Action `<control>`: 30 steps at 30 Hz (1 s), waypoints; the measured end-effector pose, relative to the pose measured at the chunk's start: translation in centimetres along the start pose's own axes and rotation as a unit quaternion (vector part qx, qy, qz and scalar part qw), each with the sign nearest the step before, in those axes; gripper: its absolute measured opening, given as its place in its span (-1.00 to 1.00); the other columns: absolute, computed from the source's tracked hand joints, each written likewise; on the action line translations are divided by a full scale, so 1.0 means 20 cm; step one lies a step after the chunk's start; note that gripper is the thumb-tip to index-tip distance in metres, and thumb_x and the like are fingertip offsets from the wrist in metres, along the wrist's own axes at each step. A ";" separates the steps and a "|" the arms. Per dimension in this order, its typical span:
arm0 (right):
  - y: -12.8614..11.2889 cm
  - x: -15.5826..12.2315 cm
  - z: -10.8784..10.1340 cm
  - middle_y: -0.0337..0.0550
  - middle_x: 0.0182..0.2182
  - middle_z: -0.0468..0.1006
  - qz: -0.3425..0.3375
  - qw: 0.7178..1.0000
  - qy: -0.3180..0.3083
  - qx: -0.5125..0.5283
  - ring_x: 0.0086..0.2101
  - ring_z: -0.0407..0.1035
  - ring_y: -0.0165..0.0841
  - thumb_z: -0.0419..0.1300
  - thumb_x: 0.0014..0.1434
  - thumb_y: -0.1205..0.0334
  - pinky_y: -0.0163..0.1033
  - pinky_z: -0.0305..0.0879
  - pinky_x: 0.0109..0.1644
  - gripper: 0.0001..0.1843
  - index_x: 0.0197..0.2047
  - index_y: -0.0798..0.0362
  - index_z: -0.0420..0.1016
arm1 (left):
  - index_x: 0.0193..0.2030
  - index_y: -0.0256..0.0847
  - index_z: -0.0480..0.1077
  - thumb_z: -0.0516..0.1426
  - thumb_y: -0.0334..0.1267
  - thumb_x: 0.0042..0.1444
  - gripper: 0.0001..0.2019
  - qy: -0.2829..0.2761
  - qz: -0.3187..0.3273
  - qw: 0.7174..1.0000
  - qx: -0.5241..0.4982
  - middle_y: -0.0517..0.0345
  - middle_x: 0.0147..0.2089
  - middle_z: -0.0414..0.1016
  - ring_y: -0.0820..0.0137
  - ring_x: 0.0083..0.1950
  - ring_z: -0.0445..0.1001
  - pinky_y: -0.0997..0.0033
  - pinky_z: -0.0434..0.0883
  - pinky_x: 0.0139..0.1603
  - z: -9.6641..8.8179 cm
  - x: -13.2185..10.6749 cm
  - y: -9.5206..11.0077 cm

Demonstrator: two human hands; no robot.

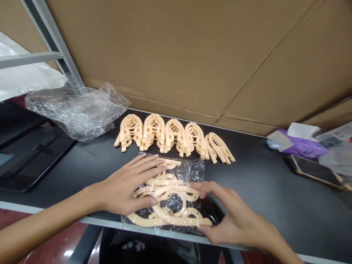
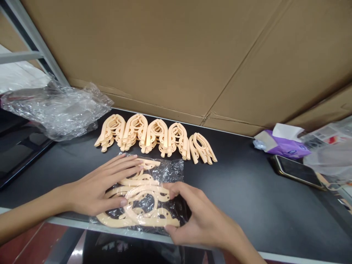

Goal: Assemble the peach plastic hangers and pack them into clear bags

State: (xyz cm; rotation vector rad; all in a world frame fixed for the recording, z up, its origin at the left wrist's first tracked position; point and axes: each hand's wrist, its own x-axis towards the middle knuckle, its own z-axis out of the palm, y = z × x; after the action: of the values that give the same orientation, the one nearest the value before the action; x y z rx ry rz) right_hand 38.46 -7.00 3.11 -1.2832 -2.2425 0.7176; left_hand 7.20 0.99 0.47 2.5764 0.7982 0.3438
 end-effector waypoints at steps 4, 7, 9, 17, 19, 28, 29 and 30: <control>0.01 0.04 0.03 -0.03 0.13 0.53 -0.037 0.999 -0.011 0.003 0.04 0.51 -0.19 0.35 -0.02 0.28 -0.11 0.50 0.11 -0.45 0.06 -0.05 0.36 | 0.53 0.04 -0.01 0.15 0.18 0.25 -0.20 -0.012 0.008 1.000 -0.007 0.04 0.55 0.04 0.02 0.56 0.00 -0.17 -0.02 0.53 -0.02 0.01 0.00; 0.03 0.02 0.00 0.00 0.18 0.47 -0.021 0.999 -0.022 -0.021 0.13 0.43 -0.15 0.40 0.05 0.17 -0.02 0.44 0.19 -0.38 0.17 -0.08 0.34 | 0.54 0.04 -0.03 0.15 0.19 0.25 -0.20 -0.016 0.002 1.000 -0.005 0.05 0.56 0.03 0.02 0.56 -0.01 -0.19 -0.03 0.53 -0.02 0.00 0.00; 0.04 -0.01 -0.03 -0.02 0.14 0.50 0.005 0.999 -0.036 -0.032 0.10 0.44 -0.14 0.42 0.05 0.15 0.03 0.46 0.17 -0.32 0.22 -0.11 0.33 | 0.54 0.04 -0.04 0.15 0.19 0.25 -0.19 -0.014 0.003 1.000 -0.005 0.07 0.56 0.02 0.03 0.56 -0.03 -0.17 -0.03 0.54 -0.02 0.00 -0.01; 0.03 0.00 0.07 -0.03 0.03 0.54 -0.037 0.999 0.014 0.014 0.03 0.46 -0.16 0.42 0.11 0.12 -0.01 0.51 0.06 -0.32 0.26 -0.11 0.32 | 0.54 0.06 -0.05 0.16 0.17 0.24 -0.18 -0.019 -0.006 0.999 -0.028 0.08 0.55 0.04 0.02 0.56 -0.01 -0.17 -0.04 0.54 -0.02 0.00 0.00; 0.02 0.02 0.11 -0.02 0.00 0.54 -0.054 0.998 0.032 0.019 0.00 0.47 -0.16 0.45 0.09 0.04 -0.03 0.52 0.03 -0.30 0.25 -0.09 0.32 | 0.54 0.06 -0.04 0.16 0.18 0.24 -0.18 -0.026 -0.012 0.999 -0.024 0.08 0.55 0.04 0.02 0.56 -0.02 -0.19 -0.02 0.53 -0.03 0.01 0.01; 0.07 0.00 0.11 -0.07 0.04 0.56 -0.061 0.997 0.028 0.043 0.06 0.46 -0.17 0.40 0.16 0.18 0.00 0.48 0.12 -0.33 0.28 -0.14 0.27 | 0.55 0.04 -0.06 0.13 0.18 0.27 -0.19 -0.053 -0.025 0.998 -0.007 0.11 0.56 -0.01 0.01 0.57 -0.05 -0.21 -0.05 0.53 -0.05 0.01 0.02; 0.07 0.00 0.12 -0.05 0.05 0.56 -0.064 0.996 0.033 0.044 0.06 0.46 -0.17 0.38 0.17 0.20 0.00 0.48 0.12 -0.34 0.29 -0.13 0.26 | 0.55 0.05 -0.06 0.12 0.19 0.27 -0.20 -0.056 -0.022 0.998 -0.003 0.11 0.56 -0.02 0.01 0.57 -0.05 -0.20 -0.06 0.54 -0.05 0.02 0.02; 0.06 0.00 0.13 -0.04 0.06 0.55 -0.064 0.996 0.034 0.046 0.06 0.46 -0.17 0.37 0.18 0.20 0.00 0.48 0.12 -0.34 0.29 -0.11 0.27 | 0.55 0.06 -0.05 0.12 0.18 0.27 -0.20 -0.058 -0.019 0.998 0.000 0.12 0.56 -0.02 0.02 0.57 -0.06 -0.20 -0.07 0.54 -0.05 0.02 0.02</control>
State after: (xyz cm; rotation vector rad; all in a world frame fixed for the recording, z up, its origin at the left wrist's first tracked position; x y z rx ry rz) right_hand 37.64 -7.04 0.43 -1.0941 -2.1875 0.7098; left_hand 7.28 1.24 1.50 2.5503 0.8043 0.1822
